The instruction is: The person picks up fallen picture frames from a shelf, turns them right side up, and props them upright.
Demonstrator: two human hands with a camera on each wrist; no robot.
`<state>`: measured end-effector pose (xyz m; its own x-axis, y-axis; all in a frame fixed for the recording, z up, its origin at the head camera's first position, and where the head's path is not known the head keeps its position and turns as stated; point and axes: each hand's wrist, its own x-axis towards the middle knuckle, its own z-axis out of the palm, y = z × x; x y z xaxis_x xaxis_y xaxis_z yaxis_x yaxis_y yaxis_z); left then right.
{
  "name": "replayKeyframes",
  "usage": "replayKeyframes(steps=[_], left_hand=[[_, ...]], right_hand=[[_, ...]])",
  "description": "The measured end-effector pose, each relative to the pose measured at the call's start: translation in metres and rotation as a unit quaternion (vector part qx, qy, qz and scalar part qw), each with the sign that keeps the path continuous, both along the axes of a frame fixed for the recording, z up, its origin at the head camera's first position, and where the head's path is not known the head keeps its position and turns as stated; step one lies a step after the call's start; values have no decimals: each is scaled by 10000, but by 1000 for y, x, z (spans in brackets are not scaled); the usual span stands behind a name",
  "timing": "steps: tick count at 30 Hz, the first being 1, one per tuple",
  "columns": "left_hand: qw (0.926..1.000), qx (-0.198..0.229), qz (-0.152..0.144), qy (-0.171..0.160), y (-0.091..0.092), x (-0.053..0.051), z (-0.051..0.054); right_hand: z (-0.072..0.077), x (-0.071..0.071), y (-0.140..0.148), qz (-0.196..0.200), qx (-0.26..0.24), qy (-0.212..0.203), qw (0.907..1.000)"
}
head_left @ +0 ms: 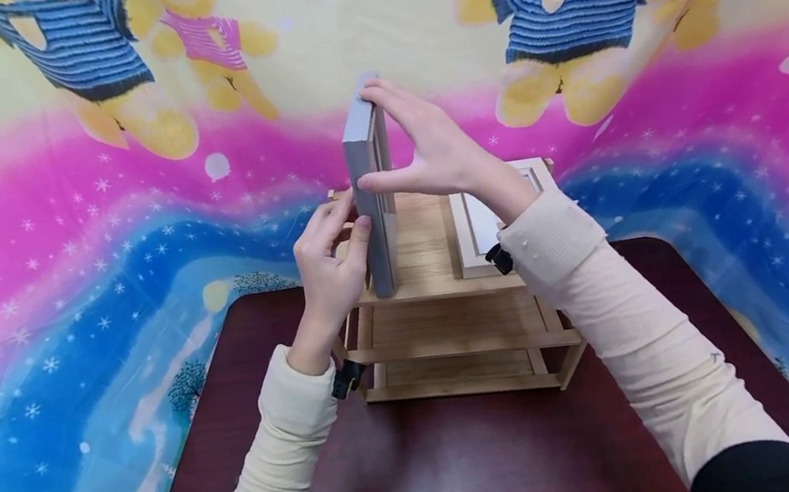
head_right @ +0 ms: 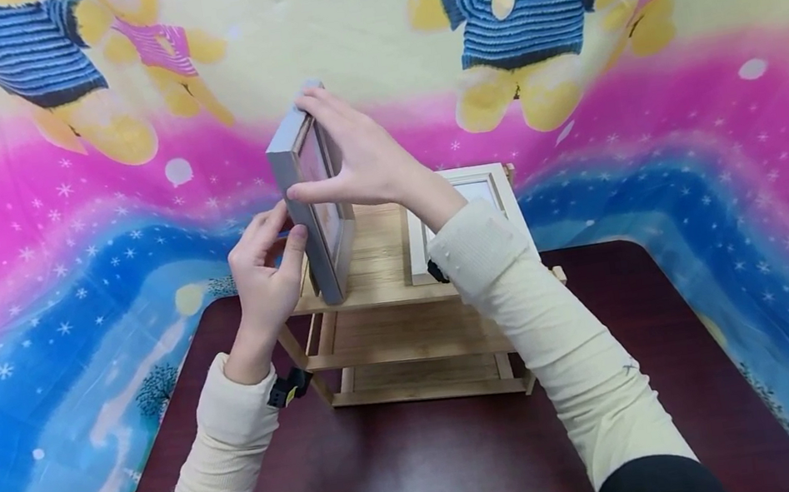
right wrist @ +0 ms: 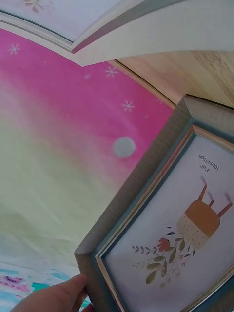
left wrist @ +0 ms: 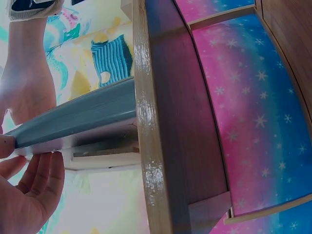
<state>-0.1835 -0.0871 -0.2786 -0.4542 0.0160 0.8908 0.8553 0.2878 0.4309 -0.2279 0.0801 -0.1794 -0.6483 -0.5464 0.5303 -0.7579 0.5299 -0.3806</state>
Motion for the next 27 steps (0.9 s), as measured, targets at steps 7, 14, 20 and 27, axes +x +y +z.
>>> replayKeyframes(steps=[7,14,20,27], left_hand=[[9998,129,-144,-25,-1,1,-2],[9984,127,-160,-526,-9,1,-6],[9803,-398,-71,-1933,-13,7,1],[9720,-880,79,-2178,-22,-8,-12]], right_hand=[[1,-2,0,265,-70,3,9996],[-2,-2,-2,487,-319,-134,9982],[-3,-2,-4,486,-291,-129,9983],[-4,2,-12,300,-74,-167,9994]])
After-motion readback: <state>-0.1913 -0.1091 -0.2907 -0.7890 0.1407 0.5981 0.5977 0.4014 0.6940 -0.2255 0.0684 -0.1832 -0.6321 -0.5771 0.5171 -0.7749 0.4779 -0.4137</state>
